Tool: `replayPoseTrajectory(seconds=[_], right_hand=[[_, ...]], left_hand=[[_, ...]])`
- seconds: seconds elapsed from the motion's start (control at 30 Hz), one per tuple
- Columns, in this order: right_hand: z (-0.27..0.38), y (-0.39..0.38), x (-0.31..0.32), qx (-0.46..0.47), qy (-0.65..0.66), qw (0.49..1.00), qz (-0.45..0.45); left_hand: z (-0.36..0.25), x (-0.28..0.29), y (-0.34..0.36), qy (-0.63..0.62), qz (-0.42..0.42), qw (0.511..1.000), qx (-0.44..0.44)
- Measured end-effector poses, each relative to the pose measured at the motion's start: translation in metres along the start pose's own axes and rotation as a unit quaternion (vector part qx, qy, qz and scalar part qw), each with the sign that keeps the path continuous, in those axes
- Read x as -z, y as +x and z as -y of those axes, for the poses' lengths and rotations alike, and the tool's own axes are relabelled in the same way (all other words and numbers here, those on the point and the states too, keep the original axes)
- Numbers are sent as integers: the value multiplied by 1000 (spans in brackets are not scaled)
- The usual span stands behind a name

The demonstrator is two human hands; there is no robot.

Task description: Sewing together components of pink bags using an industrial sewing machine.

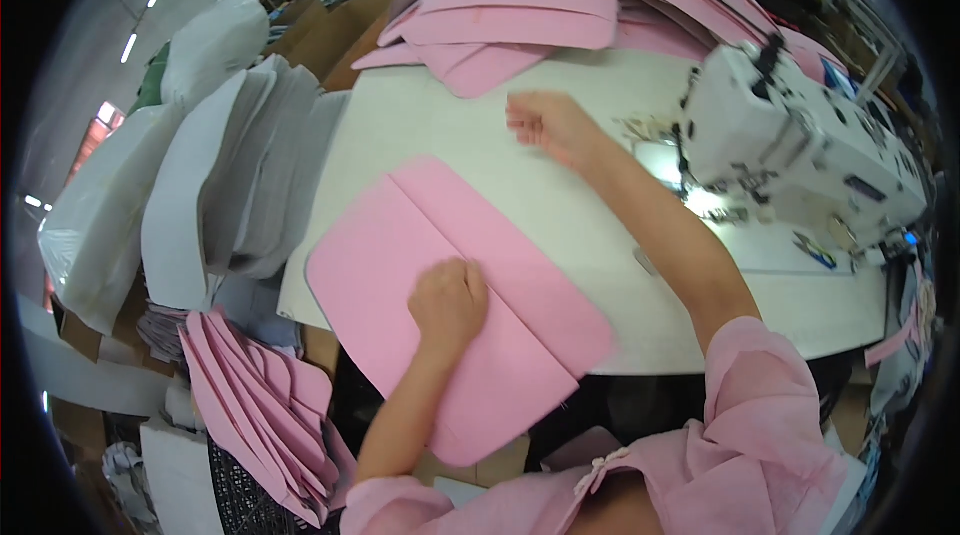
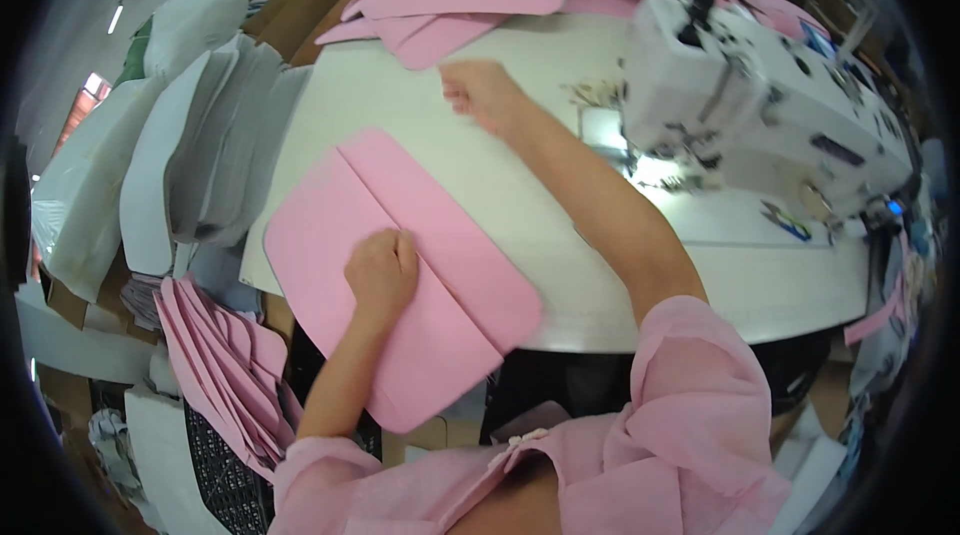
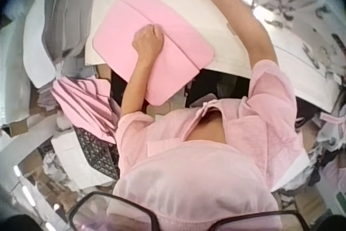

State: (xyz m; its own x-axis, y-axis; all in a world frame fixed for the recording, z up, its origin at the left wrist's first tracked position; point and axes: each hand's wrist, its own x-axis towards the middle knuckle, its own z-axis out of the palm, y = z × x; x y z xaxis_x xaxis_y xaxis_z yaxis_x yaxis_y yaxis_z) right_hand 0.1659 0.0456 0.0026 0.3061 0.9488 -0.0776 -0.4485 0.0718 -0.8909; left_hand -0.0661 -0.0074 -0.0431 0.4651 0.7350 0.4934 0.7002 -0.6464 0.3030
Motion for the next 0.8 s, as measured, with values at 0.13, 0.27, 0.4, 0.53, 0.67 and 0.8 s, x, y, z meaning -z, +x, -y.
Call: replayPoseTrajectory(seconds=[0.13, 0.27, 0.4, 0.53, 0.67, 0.8], right_hand=[[-21, -108, 34, -154, 25, 988, 14], [-7, -192, 45, -176, 135, 974, 41], [4, -212, 64, -80, 55, 994, -42], [4, -215, 91, -77, -71, 994, -43], [2, -208, 93, -64, -216, 972, -63], [1, -188, 103, -54, -240, 968, -43]], left_hand=[[4, -16, 20, 36, -34, 997, -52], [-37, -39, 35, 26, 15, 999, 22], [-73, -60, 31, 37, 17, 998, 49], [-86, -50, 36, 35, 106, 985, 131], [-85, -57, 31, 112, 19, 987, 110], [-114, -46, 21, -177, 62, 928, -321]])
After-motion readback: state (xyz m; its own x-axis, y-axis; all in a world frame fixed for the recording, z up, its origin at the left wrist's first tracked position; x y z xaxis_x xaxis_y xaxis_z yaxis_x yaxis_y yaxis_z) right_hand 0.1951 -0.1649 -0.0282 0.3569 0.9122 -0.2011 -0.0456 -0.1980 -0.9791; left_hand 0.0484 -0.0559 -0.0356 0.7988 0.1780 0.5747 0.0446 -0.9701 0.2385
